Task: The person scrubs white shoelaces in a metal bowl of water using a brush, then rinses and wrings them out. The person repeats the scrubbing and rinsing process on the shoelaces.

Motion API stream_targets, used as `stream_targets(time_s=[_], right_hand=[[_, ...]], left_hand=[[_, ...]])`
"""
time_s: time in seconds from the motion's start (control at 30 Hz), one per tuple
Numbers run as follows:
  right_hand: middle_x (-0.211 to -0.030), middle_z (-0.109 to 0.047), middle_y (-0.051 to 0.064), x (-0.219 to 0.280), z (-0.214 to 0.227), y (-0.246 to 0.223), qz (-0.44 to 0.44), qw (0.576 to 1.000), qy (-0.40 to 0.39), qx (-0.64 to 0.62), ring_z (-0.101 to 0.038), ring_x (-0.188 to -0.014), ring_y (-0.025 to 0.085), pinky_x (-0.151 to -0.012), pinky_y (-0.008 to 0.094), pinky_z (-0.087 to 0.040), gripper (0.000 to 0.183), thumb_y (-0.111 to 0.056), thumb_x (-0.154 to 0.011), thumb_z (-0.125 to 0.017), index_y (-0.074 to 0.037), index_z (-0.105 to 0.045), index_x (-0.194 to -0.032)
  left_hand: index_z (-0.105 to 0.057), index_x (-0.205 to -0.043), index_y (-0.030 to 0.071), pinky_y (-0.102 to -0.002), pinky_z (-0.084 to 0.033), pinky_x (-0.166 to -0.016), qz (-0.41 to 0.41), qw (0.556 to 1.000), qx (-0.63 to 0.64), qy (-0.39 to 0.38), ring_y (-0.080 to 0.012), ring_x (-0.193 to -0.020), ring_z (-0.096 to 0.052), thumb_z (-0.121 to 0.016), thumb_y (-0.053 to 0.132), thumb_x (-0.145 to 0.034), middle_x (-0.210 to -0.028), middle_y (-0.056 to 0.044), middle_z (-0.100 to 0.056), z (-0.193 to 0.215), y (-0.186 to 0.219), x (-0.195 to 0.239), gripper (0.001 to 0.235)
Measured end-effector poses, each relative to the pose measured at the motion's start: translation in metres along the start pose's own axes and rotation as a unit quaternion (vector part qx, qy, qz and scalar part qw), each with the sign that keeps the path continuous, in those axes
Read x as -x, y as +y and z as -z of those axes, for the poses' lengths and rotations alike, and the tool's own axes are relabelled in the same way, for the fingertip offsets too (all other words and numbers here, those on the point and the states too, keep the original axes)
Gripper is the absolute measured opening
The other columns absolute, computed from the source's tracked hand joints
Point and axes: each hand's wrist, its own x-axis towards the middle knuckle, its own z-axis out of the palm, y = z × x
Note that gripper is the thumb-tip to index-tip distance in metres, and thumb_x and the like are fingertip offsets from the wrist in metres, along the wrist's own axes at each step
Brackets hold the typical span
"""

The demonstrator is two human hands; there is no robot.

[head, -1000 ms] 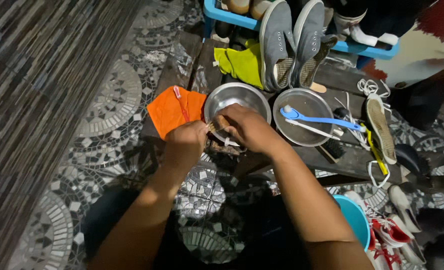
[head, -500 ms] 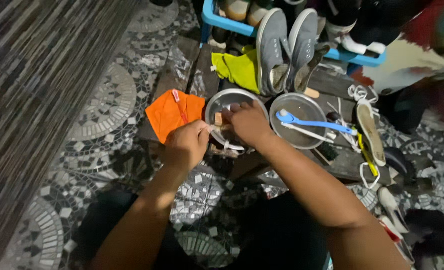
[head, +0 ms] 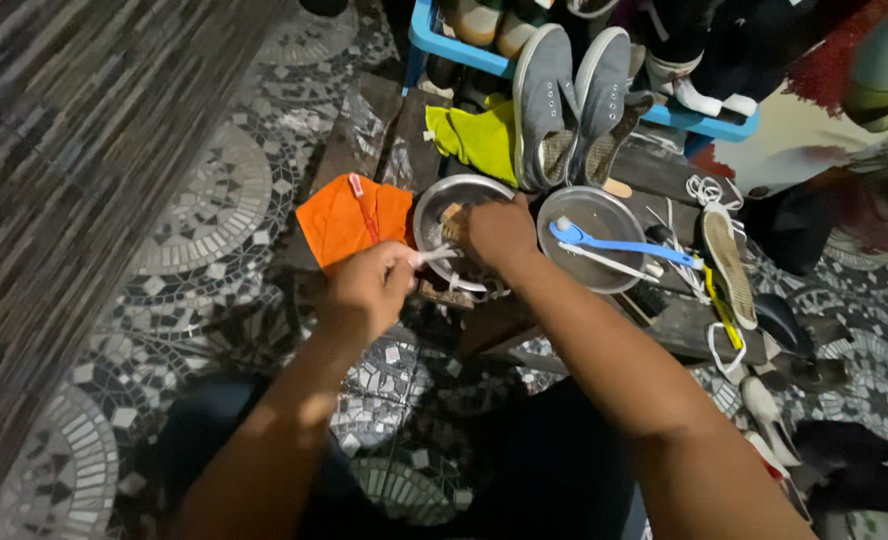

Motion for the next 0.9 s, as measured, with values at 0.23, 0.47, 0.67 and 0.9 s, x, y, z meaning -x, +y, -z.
stream_targets(time_s=[0.23,0.47,0.67,0.9], right_hand=[[-0.09,-0.086,0.016,0.004,-0.002,0.001,-0.028,0.999,0.011,-0.019,-0.084,-0.092,0.041,-0.113,0.058,-0.04,0.031,-0.007,-0.102,-0.058,-0.006,-0.087,-0.093],[-0.087,-0.085,0.014,0.011,0.005,0.004,-0.033,0.997,0.022,-0.061,-0.083,-0.091,0.041,-0.114,0.057,-0.039,0.028,-0.007,-0.104,-0.061,-0.009,-0.085,-0.091],[-0.095,-0.087,0.016,0.006,-0.008,0.008,-0.047,0.991,0.037,-0.121,-0.083,-0.101,0.042,-0.121,0.063,-0.035,0.028,-0.006,-0.108,-0.058,-0.006,-0.085,-0.098],[-0.121,-0.086,0.024,0.039,0.09,0.043,-0.115,0.952,-0.032,-0.282,-0.078,-0.126,0.051,-0.109,0.065,-0.054,0.054,-0.051,-0.111,-0.065,-0.006,-0.084,-0.134]], left_hand=[[-0.083,-0.116,0.022,-0.062,-0.063,-0.091,-0.049,0.998,-0.03,0.04,-0.0419,-0.11,-0.08,-0.066,0.033,-0.111,-0.1,-0.012,-0.086,0.031,0.023,0.007,0.021],[-0.085,-0.117,0.019,-0.065,-0.064,-0.091,-0.126,0.989,-0.079,0.008,-0.0487,-0.108,-0.079,-0.06,0.027,-0.109,-0.1,-0.018,-0.085,0.06,0.057,-0.005,0.027],[-0.085,-0.113,0.016,-0.067,-0.064,-0.085,-0.196,0.958,-0.203,0.044,-0.0514,-0.105,-0.08,-0.063,0.022,-0.111,-0.097,-0.021,-0.084,0.09,0.105,-0.032,0.024],[-0.083,-0.102,0.019,-0.06,-0.064,-0.079,-0.237,0.953,-0.17,0.078,-0.0464,-0.096,-0.081,-0.067,0.029,-0.113,-0.082,-0.01,-0.081,0.083,0.142,-0.065,0.022]])
